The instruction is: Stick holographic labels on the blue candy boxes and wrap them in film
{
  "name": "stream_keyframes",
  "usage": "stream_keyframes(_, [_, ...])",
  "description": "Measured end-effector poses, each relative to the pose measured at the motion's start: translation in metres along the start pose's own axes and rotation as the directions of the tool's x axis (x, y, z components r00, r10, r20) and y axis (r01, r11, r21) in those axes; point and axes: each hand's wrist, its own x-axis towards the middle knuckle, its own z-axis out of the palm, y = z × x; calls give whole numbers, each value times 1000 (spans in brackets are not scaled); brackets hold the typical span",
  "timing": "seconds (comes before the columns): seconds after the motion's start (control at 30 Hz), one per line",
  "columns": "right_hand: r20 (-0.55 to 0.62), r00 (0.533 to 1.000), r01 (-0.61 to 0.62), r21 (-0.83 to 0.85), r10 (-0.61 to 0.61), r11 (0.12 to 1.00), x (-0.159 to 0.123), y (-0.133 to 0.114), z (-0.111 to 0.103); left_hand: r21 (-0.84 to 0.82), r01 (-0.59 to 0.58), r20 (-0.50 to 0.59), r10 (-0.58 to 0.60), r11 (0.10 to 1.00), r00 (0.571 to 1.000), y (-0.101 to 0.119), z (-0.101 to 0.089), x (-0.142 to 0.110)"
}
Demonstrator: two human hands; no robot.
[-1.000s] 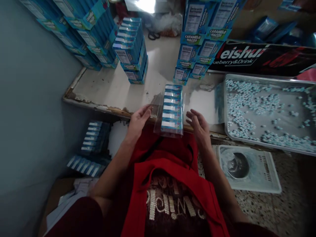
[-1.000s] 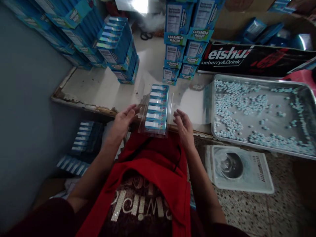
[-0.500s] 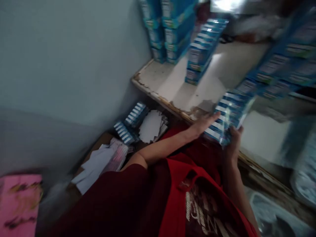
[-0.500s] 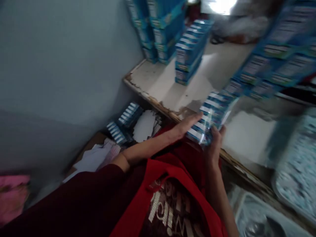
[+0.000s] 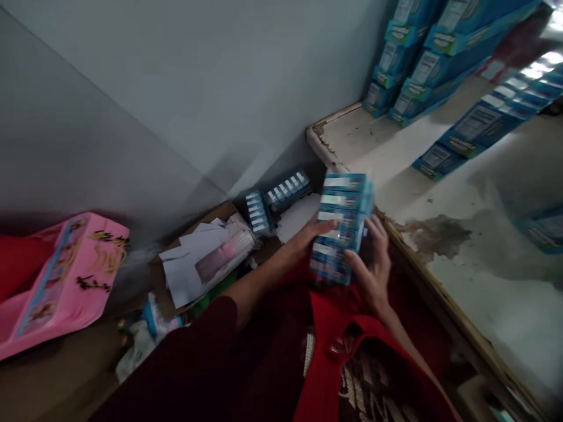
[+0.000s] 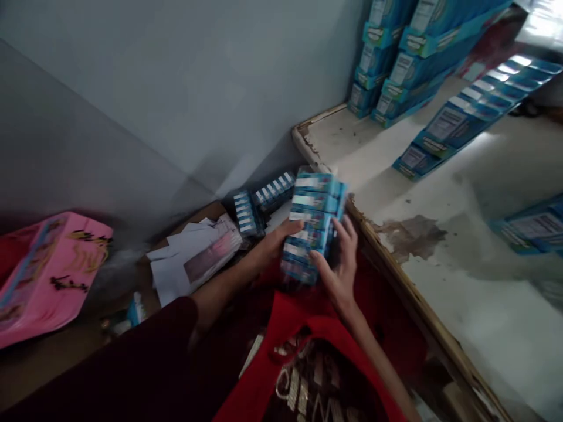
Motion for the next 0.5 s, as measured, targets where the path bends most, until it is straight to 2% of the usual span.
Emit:
stream_keyframes(0.07, [138,990,-14,16,12,1000,12,8,35,-2,40,-157,-40,999,987,-3,-40,-11])
stream_keyframes(0.13, [299,952,-68,-10,68,998,15,22,64,-12,75,-294,-75,997,953,-5,-80,-22])
stream_keyframes(0.23, [455,877,-127,-90,154,988,10,49,84,-20,141,-409,-137,990,902,0,-144,-32])
stream_keyframes(0.3, [458,868,-162,-102,191,982,6,65,83,45,175,-442,-137,984,886,14,-188,-30])
stream_keyframes(0.4, [354,893,-273,-64,277,960,5,77,73,266,158,-445,-24,951,895,48,-248,-11])
stream_keyframes(0.5, [262,891,-384,-5,372,923,10,77,69,403,224,-426,-34,887,904,88,-284,15])
